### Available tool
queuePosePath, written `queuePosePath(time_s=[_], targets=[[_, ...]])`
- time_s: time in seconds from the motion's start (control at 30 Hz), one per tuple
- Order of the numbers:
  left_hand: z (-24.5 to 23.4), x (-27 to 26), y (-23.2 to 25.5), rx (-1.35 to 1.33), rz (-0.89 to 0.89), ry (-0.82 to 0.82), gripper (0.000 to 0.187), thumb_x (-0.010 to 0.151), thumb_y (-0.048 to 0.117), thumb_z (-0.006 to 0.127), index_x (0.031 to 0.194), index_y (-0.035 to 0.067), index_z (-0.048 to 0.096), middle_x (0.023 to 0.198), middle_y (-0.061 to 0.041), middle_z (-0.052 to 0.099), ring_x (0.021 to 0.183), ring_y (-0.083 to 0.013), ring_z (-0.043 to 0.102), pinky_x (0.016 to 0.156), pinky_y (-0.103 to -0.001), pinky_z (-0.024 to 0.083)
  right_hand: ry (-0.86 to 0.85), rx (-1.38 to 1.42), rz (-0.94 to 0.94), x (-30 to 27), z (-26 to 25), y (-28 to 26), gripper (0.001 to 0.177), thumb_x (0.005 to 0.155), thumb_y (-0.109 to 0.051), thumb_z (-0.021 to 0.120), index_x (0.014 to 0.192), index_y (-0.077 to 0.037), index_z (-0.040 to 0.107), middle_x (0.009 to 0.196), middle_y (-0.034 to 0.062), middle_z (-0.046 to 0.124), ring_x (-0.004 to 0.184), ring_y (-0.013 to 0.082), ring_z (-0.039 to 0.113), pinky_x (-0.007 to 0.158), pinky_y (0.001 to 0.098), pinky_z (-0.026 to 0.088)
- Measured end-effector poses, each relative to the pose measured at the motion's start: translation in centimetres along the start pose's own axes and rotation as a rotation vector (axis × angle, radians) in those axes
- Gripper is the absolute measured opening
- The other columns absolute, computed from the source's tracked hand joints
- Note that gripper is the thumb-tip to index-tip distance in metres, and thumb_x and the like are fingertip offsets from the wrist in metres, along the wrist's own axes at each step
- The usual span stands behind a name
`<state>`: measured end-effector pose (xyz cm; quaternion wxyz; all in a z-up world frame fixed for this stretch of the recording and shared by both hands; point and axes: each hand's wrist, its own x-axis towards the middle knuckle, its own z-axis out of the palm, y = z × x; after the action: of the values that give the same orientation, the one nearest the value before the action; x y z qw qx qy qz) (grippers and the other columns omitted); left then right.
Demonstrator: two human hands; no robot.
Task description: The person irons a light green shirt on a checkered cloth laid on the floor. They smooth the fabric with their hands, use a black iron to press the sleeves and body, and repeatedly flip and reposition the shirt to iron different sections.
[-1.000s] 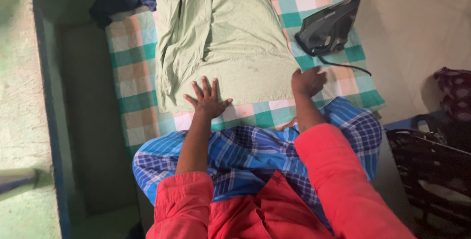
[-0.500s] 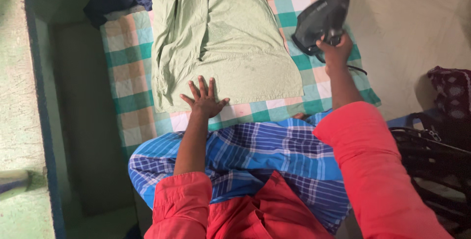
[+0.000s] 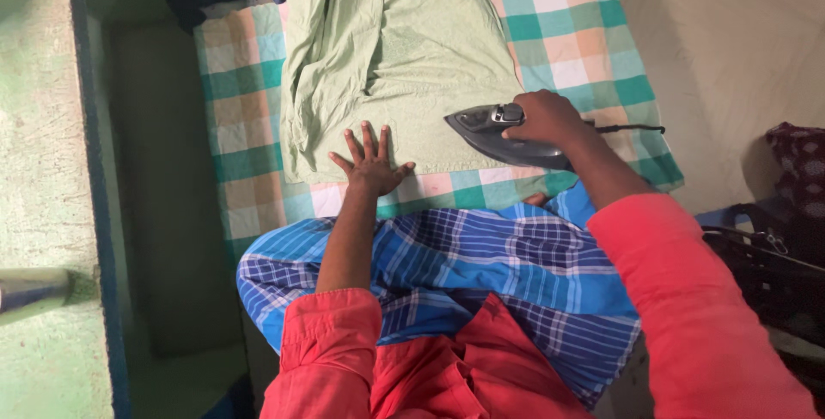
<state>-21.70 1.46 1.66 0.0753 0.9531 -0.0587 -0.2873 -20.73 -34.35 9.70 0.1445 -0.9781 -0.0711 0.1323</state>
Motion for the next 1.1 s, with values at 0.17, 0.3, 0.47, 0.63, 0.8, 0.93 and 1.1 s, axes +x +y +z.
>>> queuePosePath(time_s=[0.17,0.3,0.47,0.63,0.8,0.93,1.1], targets=[[0.1,-0.1,0.0,0.010,0.005,0.008,0.106,0.087,0.084,0.042,0.166,0.030,-0.004,0.172,-0.011,-0.020,0.153,-0.0473,-0.023,0.107,-0.085,-0.010,-0.069,0.008,0.078,-0.6,-0.8,-0.2,0.064,0.070,-0.063,0.081,0.102,-0.009,0.070,0.097,0.0168,0.074,0.095,0.0389,0.071,0.079,0.0511,0.054],[0.4,0.1,0.1,0.026,0.021,0.052,0.104,0.088,0.081,0.042,0.165,0.028,-0.004,0.171,-0.013,-0.019,0.153,-0.0487,-0.021,0.106,-0.086,-0.008,-0.043,-0.052,0.154,-1.3,-0.3,-0.6,0.067,0.085,-0.069,0.069,0.107,-0.006,0.068,0.096,0.0210,0.074,0.095,0.0425,0.071,0.079,0.0535,0.055],[3.3,0.7,0.9,0.135,0.053,0.334,0.104,0.092,0.071,0.051,0.168,0.011,0.014,0.174,-0.024,-0.001,0.157,-0.0499,-0.007,0.113,-0.078,-0.002,0.105,-0.028,0.240,-1.6,0.5,-2.2,0.065,0.090,-0.066,0.065,0.107,-0.003,0.067,0.095,0.0230,0.073,0.091,0.0438,0.071,0.079,0.0545,0.055],[5.7,3.7,2.9,0.023,0.376,0.488,0.097,0.095,0.069,0.046,0.167,0.011,0.017,0.173,-0.018,0.007,0.160,-0.0419,0.002,0.123,-0.072,0.001,0.160,-0.004,0.367,-0.2,0.8,-3.1,0.063,0.094,-0.063,0.063,0.105,-0.001,0.067,0.092,0.0242,0.074,0.090,0.0444,0.071,0.077,0.0556,0.055],[4.6,2.5,3.5,0.055,0.298,0.391,0.093,0.094,0.073,0.043,0.166,0.021,0.015,0.173,-0.011,0.005,0.156,-0.0461,-0.003,0.114,-0.079,-0.002,0.268,-0.018,0.442,2.3,0.9,-2.3,0.062,0.093,-0.061,0.067,0.103,0.000,0.068,0.092,0.0264,0.073,0.090,0.0461,0.071,0.076,0.0555,0.056],[2.6,1.1,3.5,0.061,0.211,0.296,0.099,0.088,0.079,0.045,0.166,0.026,0.013,0.173,-0.010,0.002,0.156,-0.0468,-0.007,0.111,-0.082,-0.004,0.289,-0.001,0.418,2.7,1.5,-0.5,0.062,0.092,-0.061,0.069,0.102,0.000,0.069,0.093,0.0269,0.072,0.091,0.0464,0.071,0.078,0.0561,0.056],[1.4,0.6,2.3,0.052,0.181,0.241,0.105,0.085,0.083,0.045,0.166,0.027,0.010,0.173,-0.009,-0.003,0.156,-0.0461,-0.010,0.110,-0.083,-0.005,0.267,0.019,0.473,0.9,2.2,1.8,0.063,0.090,-0.062,0.069,0.101,0.001,0.068,0.093,0.0270,0.072,0.090,0.0477,0.070,0.077,0.0576,0.055]])
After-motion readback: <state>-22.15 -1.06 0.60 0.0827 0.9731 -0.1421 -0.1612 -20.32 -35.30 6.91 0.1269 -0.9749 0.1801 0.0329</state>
